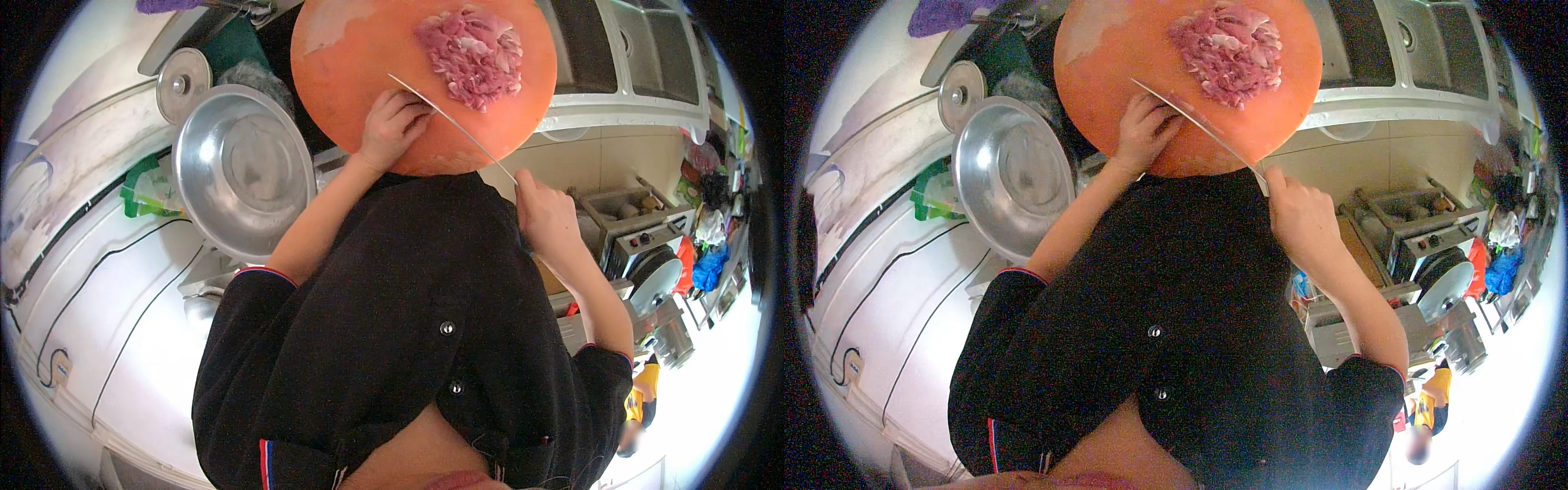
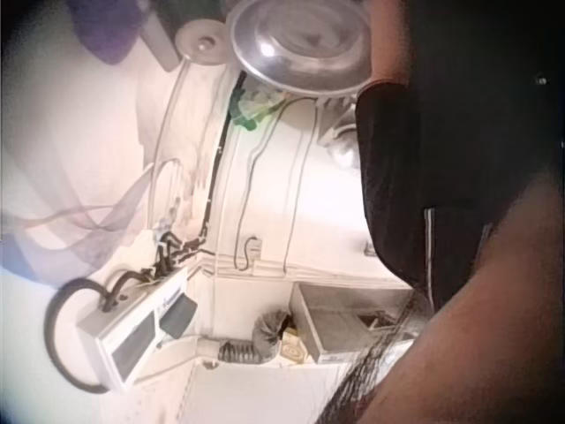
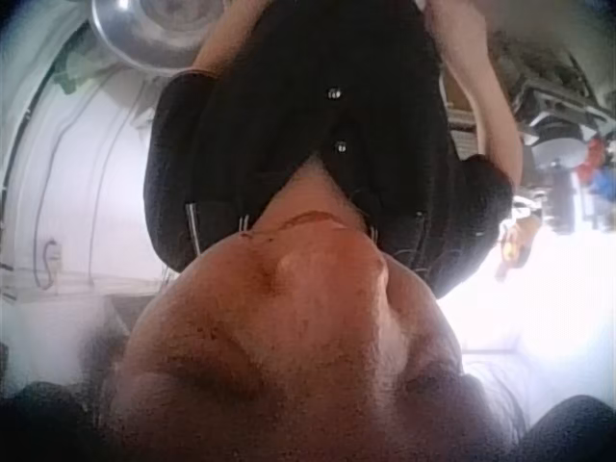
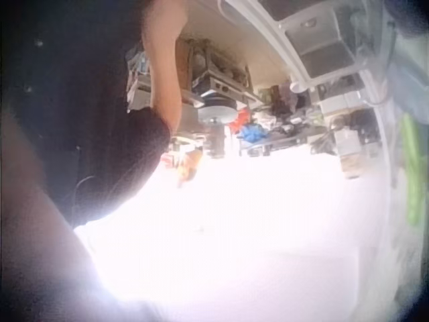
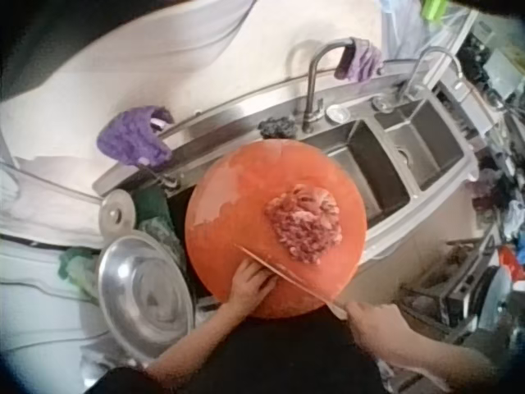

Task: The person uses a cleaver to repeatedly chop raw meat on an orange cutting board. The person holds the meat with the left hand and slices it into smaller pieces with the right hand, accumulating a pile of minced meat on the board.

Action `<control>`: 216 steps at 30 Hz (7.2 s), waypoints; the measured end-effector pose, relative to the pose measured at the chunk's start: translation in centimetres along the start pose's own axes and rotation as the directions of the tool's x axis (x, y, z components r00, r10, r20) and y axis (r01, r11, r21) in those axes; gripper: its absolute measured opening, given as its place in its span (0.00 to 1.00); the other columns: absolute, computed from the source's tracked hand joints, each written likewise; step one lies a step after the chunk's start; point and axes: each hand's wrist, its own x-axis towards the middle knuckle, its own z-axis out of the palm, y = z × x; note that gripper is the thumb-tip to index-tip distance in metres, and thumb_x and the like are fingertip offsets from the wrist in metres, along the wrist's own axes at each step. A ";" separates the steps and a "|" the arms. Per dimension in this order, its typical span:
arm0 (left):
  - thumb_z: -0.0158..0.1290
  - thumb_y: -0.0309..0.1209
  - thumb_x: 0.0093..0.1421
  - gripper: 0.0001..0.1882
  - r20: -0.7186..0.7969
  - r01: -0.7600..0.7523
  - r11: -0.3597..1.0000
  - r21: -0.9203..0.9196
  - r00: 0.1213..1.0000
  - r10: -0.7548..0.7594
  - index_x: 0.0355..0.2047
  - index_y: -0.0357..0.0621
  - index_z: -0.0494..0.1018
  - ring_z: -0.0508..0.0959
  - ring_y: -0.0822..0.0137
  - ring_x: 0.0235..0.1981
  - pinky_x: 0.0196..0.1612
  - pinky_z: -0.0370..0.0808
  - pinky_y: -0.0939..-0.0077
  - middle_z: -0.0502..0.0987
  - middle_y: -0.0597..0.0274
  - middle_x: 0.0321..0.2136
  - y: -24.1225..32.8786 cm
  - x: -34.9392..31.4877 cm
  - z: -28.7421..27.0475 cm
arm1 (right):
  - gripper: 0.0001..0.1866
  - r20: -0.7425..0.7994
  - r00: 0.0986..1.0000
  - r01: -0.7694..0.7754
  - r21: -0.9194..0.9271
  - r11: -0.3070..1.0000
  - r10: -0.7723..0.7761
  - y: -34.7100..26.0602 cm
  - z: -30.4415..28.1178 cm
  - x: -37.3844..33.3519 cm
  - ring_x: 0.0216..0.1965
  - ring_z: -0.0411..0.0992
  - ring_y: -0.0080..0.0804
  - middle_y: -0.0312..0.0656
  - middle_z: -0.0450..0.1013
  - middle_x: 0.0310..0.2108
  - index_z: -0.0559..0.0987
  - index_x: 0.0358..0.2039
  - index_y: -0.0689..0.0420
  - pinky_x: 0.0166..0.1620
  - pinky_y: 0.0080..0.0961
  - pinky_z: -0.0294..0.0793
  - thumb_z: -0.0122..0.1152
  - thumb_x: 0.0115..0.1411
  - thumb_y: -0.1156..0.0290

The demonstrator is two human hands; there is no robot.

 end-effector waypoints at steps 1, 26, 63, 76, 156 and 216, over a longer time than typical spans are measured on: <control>0.61 0.25 0.46 0.09 0.012 0.009 1.000 -0.008 1.000 -0.009 0.30 0.43 0.78 0.74 0.58 0.37 0.41 0.73 0.66 0.76 0.61 0.33 -0.1 -0.1 0.1 | 0.07 0.012 1.000 0.002 -0.004 1.000 -0.001 0.4 0.2 -0.3 0.24 0.74 0.53 0.52 0.73 0.23 0.66 0.35 0.58 0.26 0.46 0.73 0.50 0.55 0.77; 0.62 0.26 0.45 0.09 0.005 0.023 1.000 0.002 1.000 -0.023 0.29 0.42 0.78 0.74 0.56 0.37 0.39 0.73 0.65 0.75 0.60 0.33 -0.6 -0.6 0.3 | 0.08 -0.178 0.973 0.167 0.118 0.979 -0.145 0.3 4.2 8.7 0.26 0.74 0.57 0.57 0.74 0.24 0.67 0.36 0.60 0.29 0.49 0.73 0.50 0.56 0.75; 0.62 0.26 0.44 0.08 -0.031 0.070 0.997 0.021 0.997 -0.070 0.27 0.43 0.77 0.74 0.55 0.36 0.40 0.73 0.63 0.75 0.59 0.32 -0.6 -0.6 0.2 | 0.08 -0.078 0.984 0.161 0.008 0.987 -0.160 -1.5 4.3 9.1 0.28 0.75 0.54 0.54 0.75 0.26 0.66 0.37 0.60 0.29 0.48 0.73 0.47 0.56 0.74; 0.62 0.26 0.46 0.08 -0.055 0.008 1.000 0.020 0.998 -0.007 0.29 0.43 0.77 0.74 0.58 0.34 0.38 0.72 0.65 0.75 0.62 0.30 -0.3 -0.9 -0.2 | 0.06 -0.114 0.991 0.072 0.043 0.996 -0.066 0.5 0.8 4.1 0.24 0.72 0.56 0.53 0.71 0.18 0.65 0.36 0.58 0.26 0.48 0.71 0.49 0.61 0.71; 0.62 0.26 0.46 0.08 -0.093 0.009 1.000 0.004 0.996 -0.009 0.29 0.45 0.77 0.74 0.58 0.33 0.37 0.72 0.66 0.75 0.62 0.31 -0.3 -1.6 -0.3 | 0.10 -0.143 0.989 -0.001 0.189 0.982 0.029 4.6 2.8 5.8 0.31 0.73 0.57 0.56 0.73 0.24 0.68 0.43 0.58 0.32 0.47 0.70 0.50 0.61 0.73; 0.62 0.24 0.43 0.11 -0.046 0.077 0.997 -0.008 0.996 -0.077 0.30 0.46 0.78 0.74 0.59 0.36 0.39 0.73 0.67 0.75 0.63 0.31 -0.5 -1.9 -0.4 | 0.08 -0.233 0.972 -0.009 0.125 0.992 0.038 3.0 4.4 4.8 0.24 0.72 0.58 0.57 0.71 0.18 0.65 0.37 0.58 0.26 0.51 0.70 0.50 0.61 0.70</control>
